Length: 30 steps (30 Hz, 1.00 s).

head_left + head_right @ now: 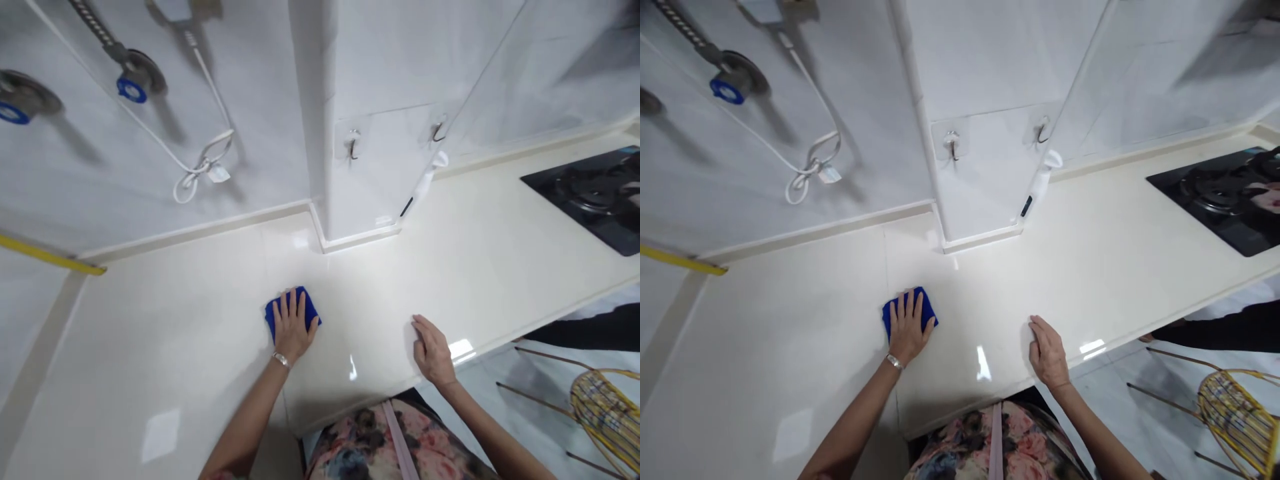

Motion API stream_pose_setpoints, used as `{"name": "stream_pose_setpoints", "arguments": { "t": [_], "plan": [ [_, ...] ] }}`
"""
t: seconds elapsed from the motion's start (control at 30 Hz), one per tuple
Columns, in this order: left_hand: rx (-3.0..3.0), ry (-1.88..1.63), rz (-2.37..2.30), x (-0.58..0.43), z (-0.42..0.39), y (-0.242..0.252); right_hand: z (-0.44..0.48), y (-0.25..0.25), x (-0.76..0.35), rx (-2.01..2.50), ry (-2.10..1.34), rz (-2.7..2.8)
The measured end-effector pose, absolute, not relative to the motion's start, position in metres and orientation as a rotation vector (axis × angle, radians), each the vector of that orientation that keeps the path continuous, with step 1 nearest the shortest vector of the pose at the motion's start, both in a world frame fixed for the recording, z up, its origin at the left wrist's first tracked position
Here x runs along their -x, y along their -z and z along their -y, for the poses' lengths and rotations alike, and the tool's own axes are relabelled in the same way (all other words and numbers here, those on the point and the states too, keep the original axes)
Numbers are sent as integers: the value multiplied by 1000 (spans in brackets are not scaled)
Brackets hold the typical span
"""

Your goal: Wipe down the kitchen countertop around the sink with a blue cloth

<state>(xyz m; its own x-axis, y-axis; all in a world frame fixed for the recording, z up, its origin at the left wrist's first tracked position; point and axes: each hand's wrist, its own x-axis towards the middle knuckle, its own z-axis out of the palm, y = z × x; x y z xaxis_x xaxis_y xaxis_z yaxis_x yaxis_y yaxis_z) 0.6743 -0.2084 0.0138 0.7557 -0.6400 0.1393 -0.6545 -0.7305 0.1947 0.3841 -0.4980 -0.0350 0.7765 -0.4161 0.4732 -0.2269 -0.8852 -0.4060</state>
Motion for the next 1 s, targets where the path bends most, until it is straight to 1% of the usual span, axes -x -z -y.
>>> {"name": "stream_pose_setpoints", "arguments": {
  "t": [0.1, 0.27, 0.4, 0.67, 0.83, 1.0],
  "plan": [
    [-2713, -60, 1053, -714, 252, -14, 497, 35, -384, 2619, 821, -497],
    [-2779, -59, 862, -779, 321, -19, 495, 36, -382, 2590, 797, -501],
    [-2759, -48, 807, -827, 358, -23, 493, 34, -380, 2585, 773, -504],
    [-2596, -188, 765, -904, 385, -21, 490, 36, -377, 2607, 727, -535],
    [-2516, -163, 858, -941, 393, -16, 492, 35, -376, 2640, 684, -572],
    [-2560, -90, 851, -949, 397, -19, 492, 35, -378, 2662, 664, -605]
  ]
}}
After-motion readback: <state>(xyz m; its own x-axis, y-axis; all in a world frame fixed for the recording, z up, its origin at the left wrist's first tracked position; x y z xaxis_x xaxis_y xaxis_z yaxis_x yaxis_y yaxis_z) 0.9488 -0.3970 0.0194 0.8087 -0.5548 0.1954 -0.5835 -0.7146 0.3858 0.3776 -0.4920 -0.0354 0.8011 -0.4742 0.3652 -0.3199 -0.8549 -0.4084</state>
